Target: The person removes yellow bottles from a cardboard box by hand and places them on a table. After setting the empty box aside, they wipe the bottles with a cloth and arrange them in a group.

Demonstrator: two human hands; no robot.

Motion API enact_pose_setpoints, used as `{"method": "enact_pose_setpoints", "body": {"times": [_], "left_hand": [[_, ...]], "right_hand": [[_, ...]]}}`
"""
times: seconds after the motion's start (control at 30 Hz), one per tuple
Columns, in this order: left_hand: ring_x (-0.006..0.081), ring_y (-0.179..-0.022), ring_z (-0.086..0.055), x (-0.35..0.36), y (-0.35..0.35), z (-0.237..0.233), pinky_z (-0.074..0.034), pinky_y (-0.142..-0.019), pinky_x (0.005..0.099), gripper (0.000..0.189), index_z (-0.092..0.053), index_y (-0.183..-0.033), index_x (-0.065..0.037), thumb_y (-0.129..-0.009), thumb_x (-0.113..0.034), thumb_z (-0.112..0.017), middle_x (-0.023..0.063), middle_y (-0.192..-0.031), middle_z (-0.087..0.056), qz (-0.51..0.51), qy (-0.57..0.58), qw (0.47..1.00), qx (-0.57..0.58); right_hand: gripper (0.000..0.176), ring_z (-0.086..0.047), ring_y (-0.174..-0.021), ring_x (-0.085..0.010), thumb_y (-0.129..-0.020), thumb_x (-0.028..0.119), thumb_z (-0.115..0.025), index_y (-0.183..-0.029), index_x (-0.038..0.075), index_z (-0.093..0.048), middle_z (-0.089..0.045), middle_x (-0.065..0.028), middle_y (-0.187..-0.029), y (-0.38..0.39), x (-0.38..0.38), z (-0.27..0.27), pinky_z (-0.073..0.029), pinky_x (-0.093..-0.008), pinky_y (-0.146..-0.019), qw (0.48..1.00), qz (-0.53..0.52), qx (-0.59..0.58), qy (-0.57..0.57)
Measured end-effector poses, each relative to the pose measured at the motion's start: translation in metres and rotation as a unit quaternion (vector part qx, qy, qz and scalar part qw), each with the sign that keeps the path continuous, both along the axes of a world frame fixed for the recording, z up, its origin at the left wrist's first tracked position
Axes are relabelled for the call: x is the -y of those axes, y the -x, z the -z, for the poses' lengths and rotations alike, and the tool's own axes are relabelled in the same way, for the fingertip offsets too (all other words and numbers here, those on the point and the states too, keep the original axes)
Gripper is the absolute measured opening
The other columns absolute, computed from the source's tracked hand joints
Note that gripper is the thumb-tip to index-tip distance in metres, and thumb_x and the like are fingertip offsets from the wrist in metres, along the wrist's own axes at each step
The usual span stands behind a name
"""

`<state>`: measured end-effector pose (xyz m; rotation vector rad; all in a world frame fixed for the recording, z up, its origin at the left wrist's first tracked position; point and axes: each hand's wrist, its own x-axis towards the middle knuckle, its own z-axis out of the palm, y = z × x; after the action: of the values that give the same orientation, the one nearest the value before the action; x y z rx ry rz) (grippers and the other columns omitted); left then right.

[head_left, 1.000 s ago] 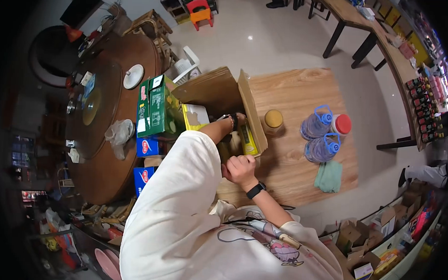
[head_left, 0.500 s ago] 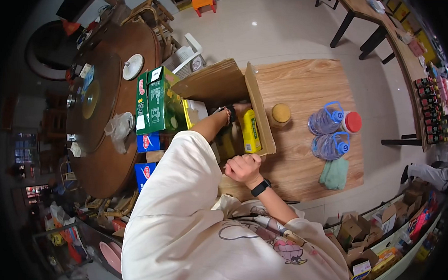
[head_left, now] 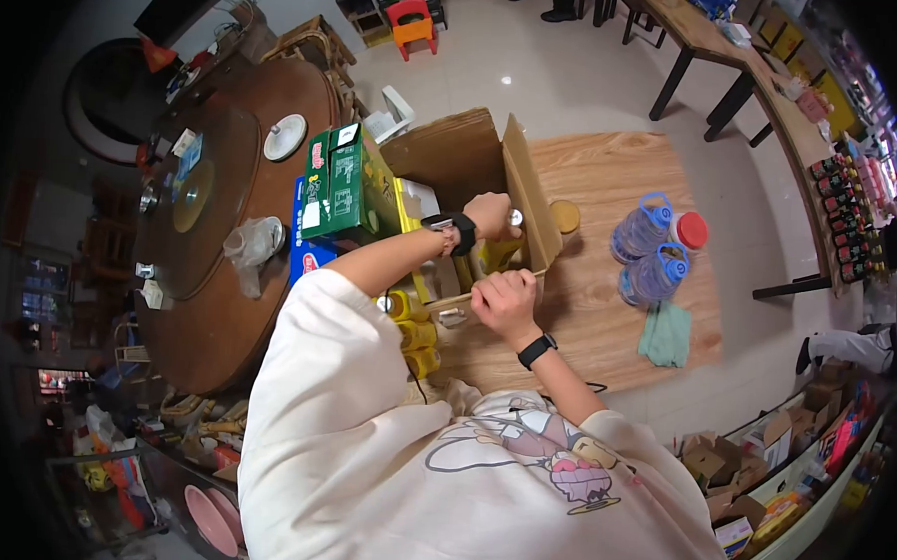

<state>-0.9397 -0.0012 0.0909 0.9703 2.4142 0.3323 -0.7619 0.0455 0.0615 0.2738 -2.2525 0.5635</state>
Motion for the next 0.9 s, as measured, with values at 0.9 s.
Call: {"method": "enact_pose_setpoints", "body": {"times": [0.9], "left_hand": [[0.0169, -0.055, -0.058, 0.277, -0.279, -0.184, -0.046, -0.057, 0.0271, 0.04, -0.068, -0.109, -0.008, -0.073, -0.025, -0.076, 0.0103, -0.065, -0.061, -0.247, -0.141, 0.958, 0.041]], "right_hand": [[0.035, -0.061, -0.067, -0.0235, -0.078, 0.021, -0.072, -0.1, 0.006, -0.049, -0.06, -0.0099, -0.077, -0.125, 0.123, -0.057, -0.05, -0.0316, -0.061, 0.828, -0.41, 0.344, 0.168]]}}
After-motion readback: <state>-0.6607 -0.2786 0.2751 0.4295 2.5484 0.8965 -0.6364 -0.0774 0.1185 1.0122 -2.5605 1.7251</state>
